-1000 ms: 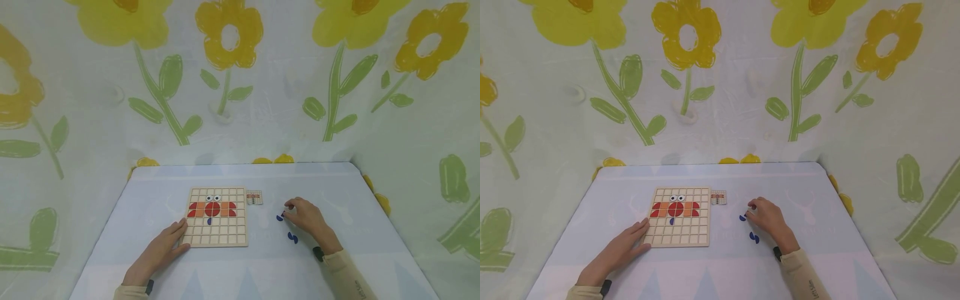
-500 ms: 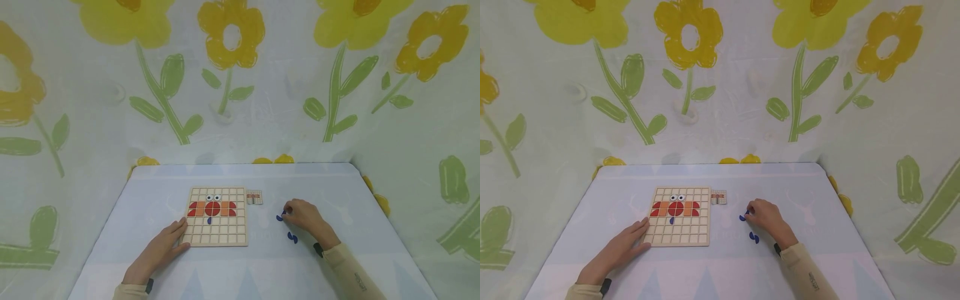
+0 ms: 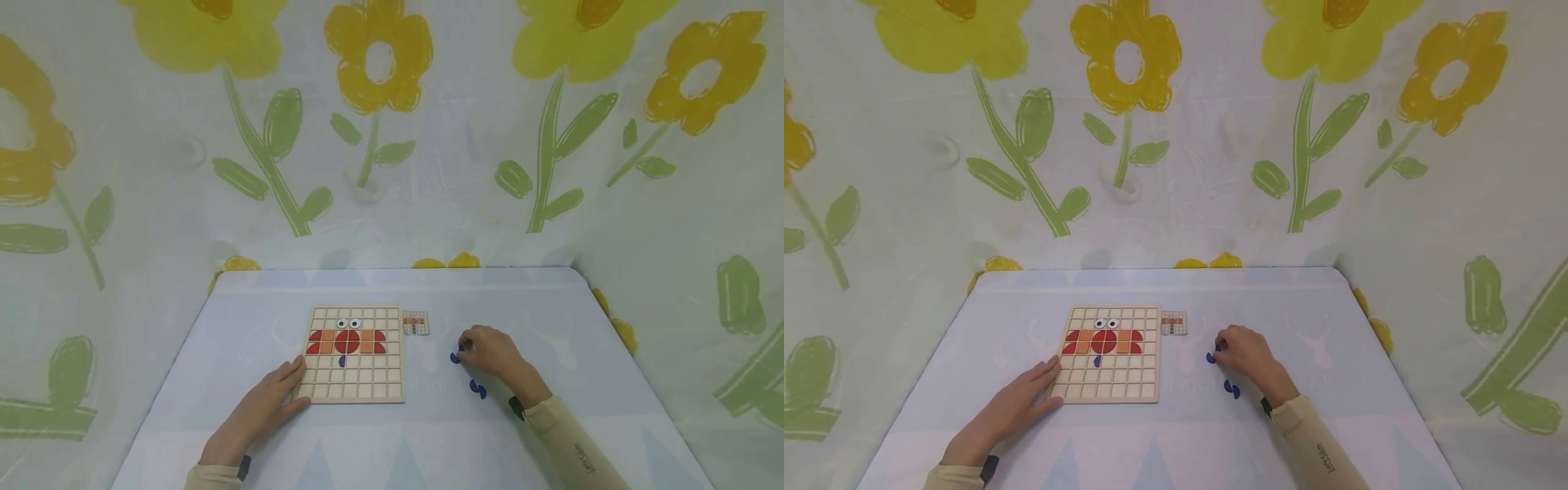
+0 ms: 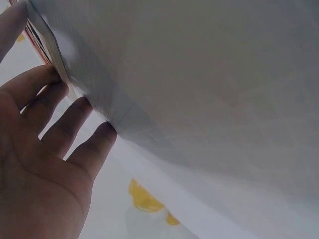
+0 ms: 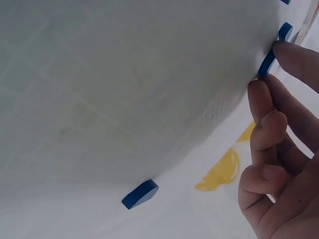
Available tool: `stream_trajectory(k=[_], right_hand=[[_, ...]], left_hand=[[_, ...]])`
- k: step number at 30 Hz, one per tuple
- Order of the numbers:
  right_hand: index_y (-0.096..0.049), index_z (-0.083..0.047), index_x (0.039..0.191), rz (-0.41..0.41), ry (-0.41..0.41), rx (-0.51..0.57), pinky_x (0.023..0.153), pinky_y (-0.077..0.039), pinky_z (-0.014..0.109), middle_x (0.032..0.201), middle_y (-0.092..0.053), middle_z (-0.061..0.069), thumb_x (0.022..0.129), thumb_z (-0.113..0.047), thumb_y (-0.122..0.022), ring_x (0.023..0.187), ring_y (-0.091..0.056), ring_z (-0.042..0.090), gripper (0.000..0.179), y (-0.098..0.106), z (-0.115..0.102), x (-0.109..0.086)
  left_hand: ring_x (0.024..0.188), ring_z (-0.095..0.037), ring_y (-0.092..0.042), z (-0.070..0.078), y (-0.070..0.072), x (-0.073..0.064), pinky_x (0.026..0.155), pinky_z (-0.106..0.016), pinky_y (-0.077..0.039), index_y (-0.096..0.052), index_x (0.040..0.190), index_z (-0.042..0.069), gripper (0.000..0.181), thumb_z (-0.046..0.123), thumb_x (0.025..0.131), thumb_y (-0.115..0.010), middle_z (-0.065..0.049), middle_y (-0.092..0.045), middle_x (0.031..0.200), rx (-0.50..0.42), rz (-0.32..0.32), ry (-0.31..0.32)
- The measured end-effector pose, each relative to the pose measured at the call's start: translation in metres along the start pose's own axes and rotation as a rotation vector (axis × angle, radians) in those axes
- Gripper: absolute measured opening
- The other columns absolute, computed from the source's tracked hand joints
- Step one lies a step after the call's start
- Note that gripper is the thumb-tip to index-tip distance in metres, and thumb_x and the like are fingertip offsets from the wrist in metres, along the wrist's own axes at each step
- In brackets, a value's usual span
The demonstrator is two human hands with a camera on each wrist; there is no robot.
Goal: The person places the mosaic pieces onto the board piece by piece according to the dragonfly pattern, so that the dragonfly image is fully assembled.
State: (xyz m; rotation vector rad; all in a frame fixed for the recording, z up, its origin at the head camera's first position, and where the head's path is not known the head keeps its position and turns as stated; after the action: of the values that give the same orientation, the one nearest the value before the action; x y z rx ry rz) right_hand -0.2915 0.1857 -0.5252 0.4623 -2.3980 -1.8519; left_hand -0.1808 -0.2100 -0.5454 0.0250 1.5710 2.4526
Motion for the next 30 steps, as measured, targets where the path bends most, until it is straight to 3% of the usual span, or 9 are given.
stream_trajectory(k=[5, 13, 18, 30], right_hand=[[-0.078, -0.013, 0.103, 0.032, 0.016, 0.006, 0.077, -0.059, 0.034, 0.089, -0.067, -0.004, 0.084, -0.031, -0.083, 0.08, -0.059, 0.013, 0.026, 0.003, 0.0, 0.0], [-0.078, -0.015, 0.103, 0.119, 0.12, 0.023, 0.067, -0.054, 0.027, 0.089, -0.068, -0.006, 0.085, -0.03, -0.083, 0.074, -0.056, 0.008, 0.024, 0.011, -0.015, 0.002], [-0.078, -0.016, 0.102, 0.139, 0.16, 0.038, 0.065, -0.052, 0.026, 0.088, -0.067, -0.008, 0.085, -0.03, -0.083, 0.074, -0.055, 0.008, 0.023, 0.014, -0.035, 0.003], [-0.077, -0.019, 0.107, 0.114, 0.242, 0.081, 0.075, -0.055, 0.028, 0.091, -0.069, -0.01, 0.086, -0.031, -0.083, 0.082, -0.06, 0.008, 0.024, 0.007, -0.089, 0.015]], left_hand=[[0.147, -0.038, -0.034, 0.001, 0.001, 0.0, 0.116, -0.056, -0.036, -0.043, 0.153, 0.005, 0.082, 0.045, 0.09, -0.075, -0.009, -0.038, 0.161, 0.005, 0.003, -0.008], [0.147, -0.038, -0.033, -0.001, 0.001, 0.0, 0.117, -0.056, -0.035, -0.042, 0.154, 0.006, 0.083, 0.046, 0.09, -0.075, -0.009, -0.037, 0.162, 0.005, -0.008, 0.002], [0.148, -0.037, -0.033, -0.001, 0.001, 0.0, 0.117, -0.056, -0.035, -0.041, 0.155, 0.007, 0.084, 0.047, 0.089, -0.075, -0.008, -0.036, 0.162, 0.006, -0.011, 0.009], [0.148, -0.037, -0.032, 0.003, 0.003, -0.001, 0.117, -0.055, -0.035, -0.042, 0.154, 0.007, 0.082, 0.046, 0.09, -0.074, -0.008, -0.036, 0.162, 0.0, -0.018, 0.006]])
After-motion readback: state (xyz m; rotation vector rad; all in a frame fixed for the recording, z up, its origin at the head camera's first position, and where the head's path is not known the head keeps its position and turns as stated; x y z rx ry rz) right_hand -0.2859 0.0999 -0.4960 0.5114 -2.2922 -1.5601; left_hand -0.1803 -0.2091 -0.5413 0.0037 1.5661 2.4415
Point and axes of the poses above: each hand's wrist, its own x-axis towards the middle knuckle, its own y-axis out of the back of the hand, z = x × y, the point moved 10 cm from there along x, towards the middle knuckle
